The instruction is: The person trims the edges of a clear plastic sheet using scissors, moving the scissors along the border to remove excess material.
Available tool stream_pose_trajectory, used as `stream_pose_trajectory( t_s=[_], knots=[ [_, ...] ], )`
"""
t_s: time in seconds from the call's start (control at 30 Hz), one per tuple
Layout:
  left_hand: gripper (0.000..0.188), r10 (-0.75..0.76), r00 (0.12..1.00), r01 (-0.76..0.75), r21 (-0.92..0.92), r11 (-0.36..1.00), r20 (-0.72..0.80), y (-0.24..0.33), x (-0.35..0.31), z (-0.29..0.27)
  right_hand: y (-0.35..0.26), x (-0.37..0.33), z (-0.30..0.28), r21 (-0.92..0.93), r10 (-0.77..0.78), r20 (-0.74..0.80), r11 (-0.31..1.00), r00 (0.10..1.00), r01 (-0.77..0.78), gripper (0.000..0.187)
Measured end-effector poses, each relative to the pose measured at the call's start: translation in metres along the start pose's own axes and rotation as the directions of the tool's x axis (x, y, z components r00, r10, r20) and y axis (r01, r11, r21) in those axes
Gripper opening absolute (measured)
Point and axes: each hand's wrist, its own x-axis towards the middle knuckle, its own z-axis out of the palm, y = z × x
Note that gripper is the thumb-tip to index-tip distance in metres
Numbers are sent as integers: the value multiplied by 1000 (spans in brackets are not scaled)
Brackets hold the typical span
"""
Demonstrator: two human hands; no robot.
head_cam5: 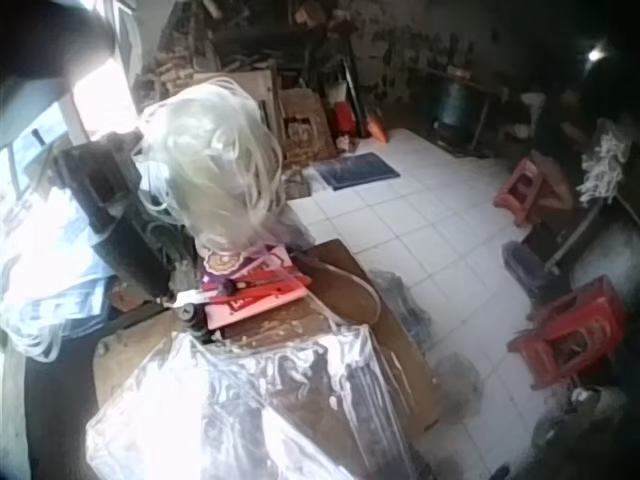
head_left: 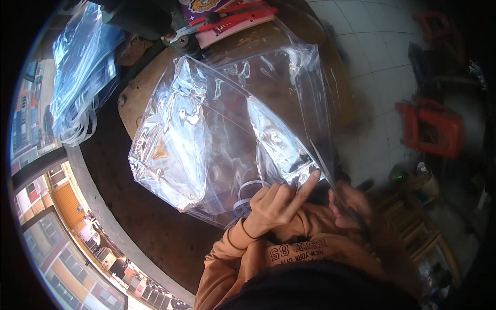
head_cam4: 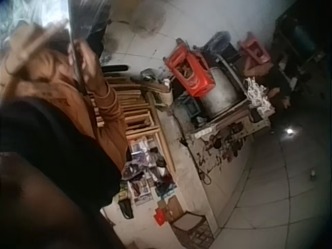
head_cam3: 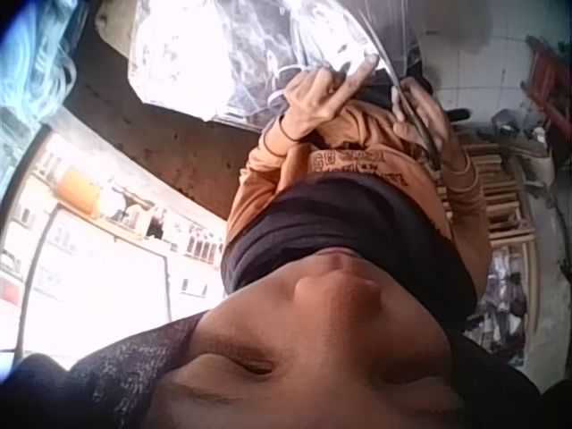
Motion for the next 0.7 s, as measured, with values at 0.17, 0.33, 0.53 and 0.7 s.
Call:
stream_pose_trajectory(
  t_s=[0.17, 0.33, 0.53, 0.7],
  knots=[
    [61, -11, 1000, 11, -22, 1000, 3, 0, 2, -1, 0, -1, -2, 28, 41, 0, 999, 999, -41, 54],
    [60, 12, 1000, -12, -24, 1000, 14, -2, 2, -1, 7, 2, -6, 221, 153, 29, 963, 988, -155, 58],
    [59, 5, 1000, -5, -23, 1000, -1, -2, 2, -3, 9, 3, -8, 301, 206, 80, 928, 975, -221, 56],
    [62, 8, 1000, -8, -32, 999, 3, -2, 1, -3, 9, 2, -9, 333, 190, 96, 919, 977, -211, 52]
  ],
)
